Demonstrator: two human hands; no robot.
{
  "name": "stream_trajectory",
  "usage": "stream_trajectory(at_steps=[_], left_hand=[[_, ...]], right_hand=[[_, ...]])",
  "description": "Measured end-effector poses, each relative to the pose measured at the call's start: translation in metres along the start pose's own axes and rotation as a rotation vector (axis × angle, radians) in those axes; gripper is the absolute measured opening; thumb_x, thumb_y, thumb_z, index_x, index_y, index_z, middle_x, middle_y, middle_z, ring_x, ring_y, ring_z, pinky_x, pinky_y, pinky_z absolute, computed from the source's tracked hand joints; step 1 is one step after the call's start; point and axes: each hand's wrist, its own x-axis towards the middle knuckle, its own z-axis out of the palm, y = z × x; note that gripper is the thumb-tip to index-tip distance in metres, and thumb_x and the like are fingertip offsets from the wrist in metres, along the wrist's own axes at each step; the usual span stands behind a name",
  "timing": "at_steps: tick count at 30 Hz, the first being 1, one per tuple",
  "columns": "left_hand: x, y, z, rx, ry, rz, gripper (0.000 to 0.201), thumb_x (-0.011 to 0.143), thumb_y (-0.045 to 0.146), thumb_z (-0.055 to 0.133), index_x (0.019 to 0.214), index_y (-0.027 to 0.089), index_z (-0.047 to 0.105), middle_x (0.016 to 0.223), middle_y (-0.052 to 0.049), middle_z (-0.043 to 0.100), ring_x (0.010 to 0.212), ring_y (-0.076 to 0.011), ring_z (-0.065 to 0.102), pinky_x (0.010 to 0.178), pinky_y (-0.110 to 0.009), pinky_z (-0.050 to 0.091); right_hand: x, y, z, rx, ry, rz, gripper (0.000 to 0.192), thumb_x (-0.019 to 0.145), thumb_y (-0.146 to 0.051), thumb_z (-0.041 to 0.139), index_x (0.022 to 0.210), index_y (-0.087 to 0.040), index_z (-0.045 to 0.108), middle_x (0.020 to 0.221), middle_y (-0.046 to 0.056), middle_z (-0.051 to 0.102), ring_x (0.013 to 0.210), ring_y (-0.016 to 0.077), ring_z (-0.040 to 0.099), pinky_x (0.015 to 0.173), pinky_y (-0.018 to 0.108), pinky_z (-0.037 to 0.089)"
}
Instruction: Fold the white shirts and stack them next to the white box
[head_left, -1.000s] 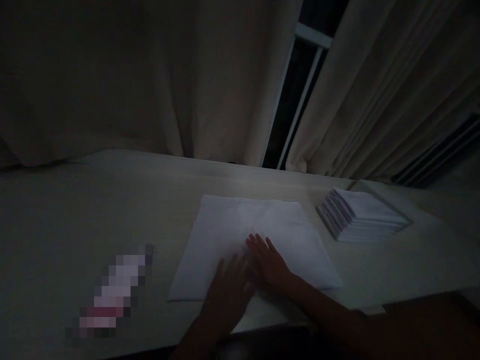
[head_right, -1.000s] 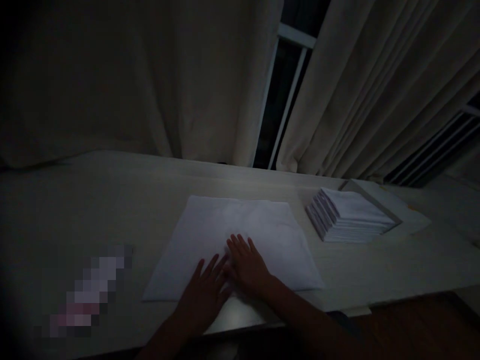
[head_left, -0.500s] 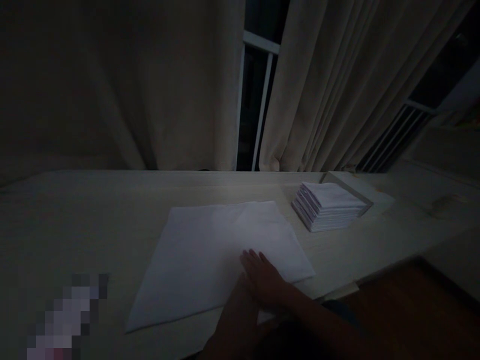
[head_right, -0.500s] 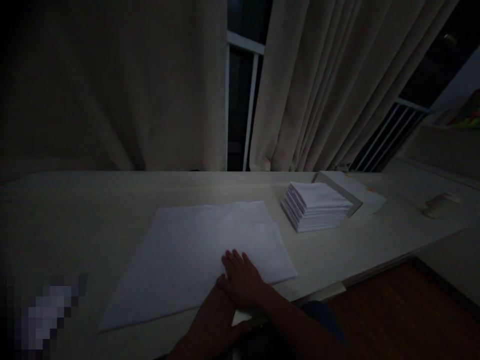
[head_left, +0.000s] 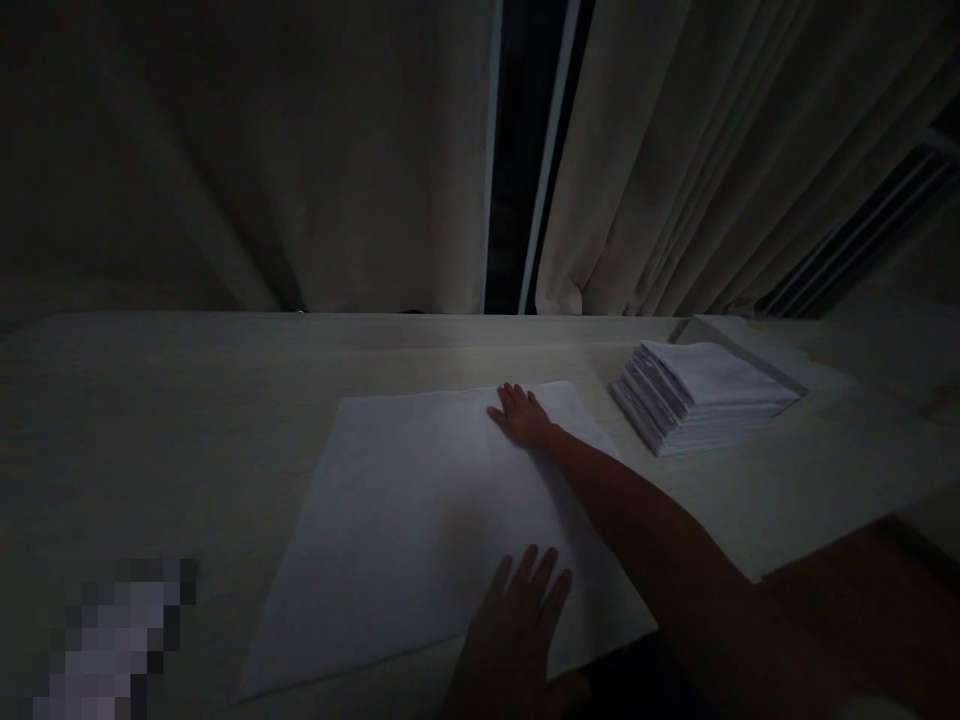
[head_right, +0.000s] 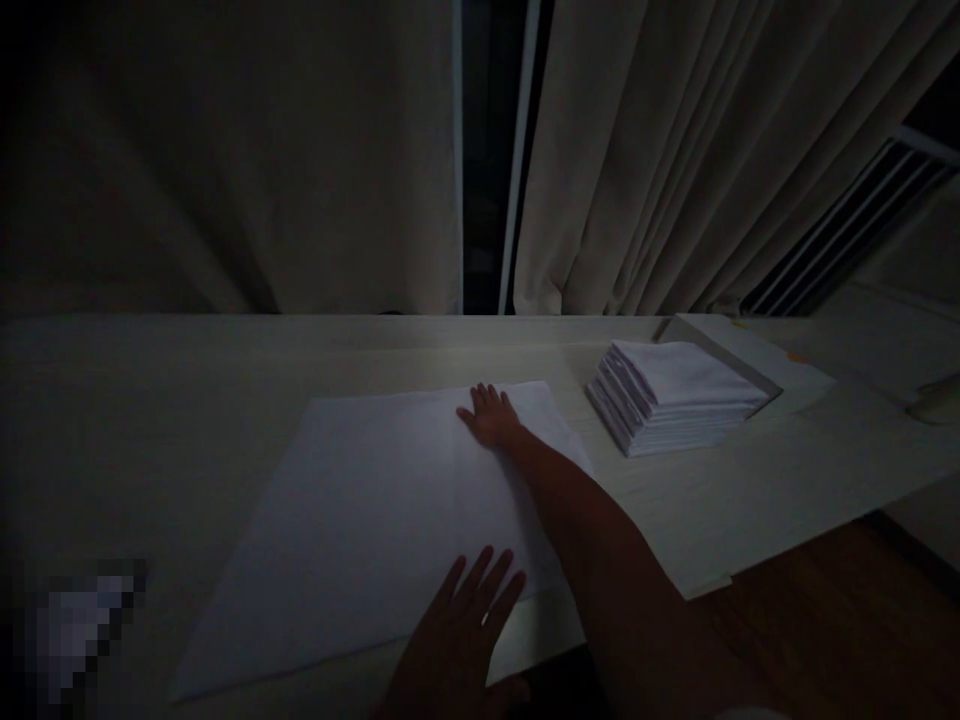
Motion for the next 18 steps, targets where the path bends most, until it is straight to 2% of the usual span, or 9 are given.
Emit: stream_trajectory(at_steps=[2,4,6,9,11,13,15,18], left_hand=[[0.0,0.002,-0.001,-0.002,0.005,-0.012,0.088,0.083,0.07,0.04,0.152,0.029,0.004,0.159,-0.002,0.013,0.146,-0.0284,0.013,0.117,-0.055,0.02],[0.0,0.002,0.0,0.007,0.006,-0.021,0.087,0.084,0.068,0.04,0.152,0.028,0.005,0.159,-0.002,0.012,0.146,-0.0282,0.012,0.117,-0.054,0.02],[-0.001,0.001,0.002,0.029,0.014,-0.023,0.087,0.084,0.068,0.041,0.153,0.027,0.007,0.159,-0.003,0.014,0.146,-0.0286,0.013,0.117,-0.054,0.02],[-0.003,-0.003,0.007,0.091,0.062,-0.022,0.085,0.084,0.066,0.043,0.152,0.027,0.011,0.158,-0.004,0.019,0.145,-0.0295,0.016,0.116,-0.053,0.022],[-0.004,-0.004,0.007,0.142,0.107,-0.005,0.083,0.084,0.065,0.044,0.152,0.027,0.015,0.157,-0.005,0.024,0.144,-0.0297,0.02,0.115,-0.053,0.024],[-0.004,-0.003,0.006,0.198,0.137,0.017,0.081,0.084,0.063,0.045,0.151,0.026,0.018,0.156,-0.005,0.027,0.143,-0.0294,0.024,0.114,-0.053,0.027],[-0.003,-0.002,0.002,0.258,0.149,0.034,0.079,0.085,0.062,0.046,0.151,0.027,0.019,0.156,-0.005,0.027,0.143,-0.0286,0.025,0.113,-0.053,0.029],[0.001,0.0,-0.003,0.328,0.148,0.055,0.077,0.086,0.06,0.046,0.151,0.029,0.02,0.156,-0.003,0.026,0.143,-0.0271,0.026,0.112,-0.052,0.032]], right_hand=[[0.0,-0.003,-0.005,-0.001,-0.002,0.001,0.079,0.094,-0.065,0.008,0.151,-0.012,0.021,0.158,0.013,0.011,0.146,0.0265,0.007,0.117,0.049,0.01],[-0.019,-0.012,-0.012,0.001,0.025,-0.045,0.078,0.095,-0.064,0.009,0.152,-0.012,0.019,0.158,0.012,0.01,0.146,0.0257,0.005,0.117,0.048,0.008],[-0.061,-0.024,-0.018,0.001,0.073,-0.135,0.076,0.096,-0.063,0.012,0.153,-0.013,0.017,0.159,0.01,0.01,0.146,0.0241,0.003,0.118,0.046,0.005],[-0.147,-0.038,-0.018,0.026,0.06,-0.233,0.072,0.097,-0.061,0.019,0.153,-0.015,0.016,0.159,0.009,0.011,0.146,0.0224,0.004,0.119,0.045,0.007],[-0.2,-0.04,-0.012,0.048,0.014,-0.263,0.067,0.099,-0.055,0.022,0.153,-0.015,0.017,0.158,0.009,0.012,0.146,0.023,0.006,0.119,0.045,0.01],[-0.233,-0.033,-0.006,0.06,-0.006,-0.251,0.064,0.1,-0.052,0.023,0.152,-0.015,0.02,0.158,0.009,0.016,0.146,0.023,0.008,0.118,0.046,0.011],[-0.242,-0.016,-0.001,0.06,0.005,-0.201,0.063,0.099,-0.053,0.024,0.151,-0.016,0.023,0.157,0.009,0.019,0.146,0.0235,0.009,0.118,0.047,0.012],[-0.224,0.018,-0.002,0.047,0.042,-0.071,0.069,0.097,-0.058,0.026,0.151,-0.015,0.025,0.156,0.012,0.021,0.145,0.0259,0.012,0.117,0.049,0.014]])
